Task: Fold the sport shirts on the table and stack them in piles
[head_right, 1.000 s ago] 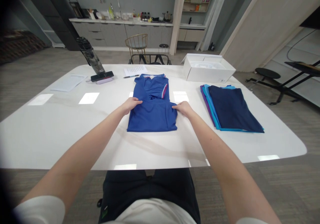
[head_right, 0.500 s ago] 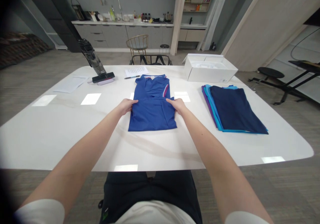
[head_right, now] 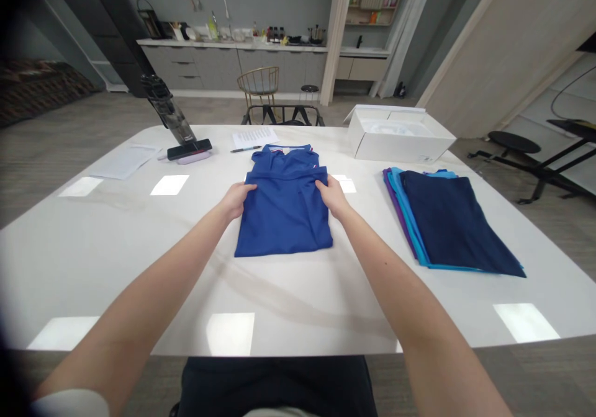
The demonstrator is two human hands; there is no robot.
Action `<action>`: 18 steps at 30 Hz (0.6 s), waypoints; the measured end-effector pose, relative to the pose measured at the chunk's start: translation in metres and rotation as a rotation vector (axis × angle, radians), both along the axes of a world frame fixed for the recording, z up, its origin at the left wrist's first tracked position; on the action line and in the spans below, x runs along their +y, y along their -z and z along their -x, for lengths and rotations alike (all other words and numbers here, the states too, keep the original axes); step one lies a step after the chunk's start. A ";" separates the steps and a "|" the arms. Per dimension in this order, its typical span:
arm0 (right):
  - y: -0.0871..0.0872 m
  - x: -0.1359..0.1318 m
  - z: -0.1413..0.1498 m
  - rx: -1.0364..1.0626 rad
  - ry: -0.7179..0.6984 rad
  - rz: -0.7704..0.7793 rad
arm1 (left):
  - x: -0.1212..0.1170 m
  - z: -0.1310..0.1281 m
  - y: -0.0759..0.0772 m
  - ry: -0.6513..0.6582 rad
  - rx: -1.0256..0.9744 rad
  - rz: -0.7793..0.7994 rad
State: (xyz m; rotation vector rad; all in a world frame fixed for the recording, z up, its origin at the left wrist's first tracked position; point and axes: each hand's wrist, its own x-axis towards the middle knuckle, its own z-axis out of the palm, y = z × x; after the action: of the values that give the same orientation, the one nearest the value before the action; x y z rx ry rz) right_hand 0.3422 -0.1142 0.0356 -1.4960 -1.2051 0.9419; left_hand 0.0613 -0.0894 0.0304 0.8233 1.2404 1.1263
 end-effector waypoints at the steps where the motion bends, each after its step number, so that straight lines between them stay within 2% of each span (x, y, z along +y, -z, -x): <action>1: 0.003 0.003 0.001 0.026 0.000 0.093 | 0.004 0.001 0.003 0.025 0.029 0.106; 3: 0.010 0.008 0.000 0.044 -0.006 0.247 | 0.011 0.005 0.008 0.056 0.120 0.214; 6: 0.016 0.012 -0.002 0.030 -0.033 0.295 | 0.019 0.011 0.015 0.083 0.227 0.174; 9: 0.013 0.014 -0.007 0.074 -0.092 0.198 | 0.023 0.013 0.011 0.109 0.175 -0.102; 11: 0.005 0.019 -0.011 0.140 -0.115 0.103 | 0.027 0.013 0.002 0.071 0.105 -0.341; 13: -0.003 0.031 -0.015 0.190 -0.108 0.008 | 0.036 0.011 -0.008 0.016 0.042 -0.462; 15: -0.008 0.049 -0.016 0.203 -0.086 -0.074 | 0.051 0.008 -0.012 -0.019 -0.019 -0.444; 18: -0.004 0.081 -0.013 0.176 -0.043 -0.037 | 0.081 0.003 -0.004 -0.039 -0.034 -0.207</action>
State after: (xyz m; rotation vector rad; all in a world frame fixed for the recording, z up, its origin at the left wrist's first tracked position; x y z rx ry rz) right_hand 0.3555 -0.0334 0.0399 -1.3332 -1.1244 1.0517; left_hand 0.0585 -0.0081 0.0346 0.9338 1.1282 1.3112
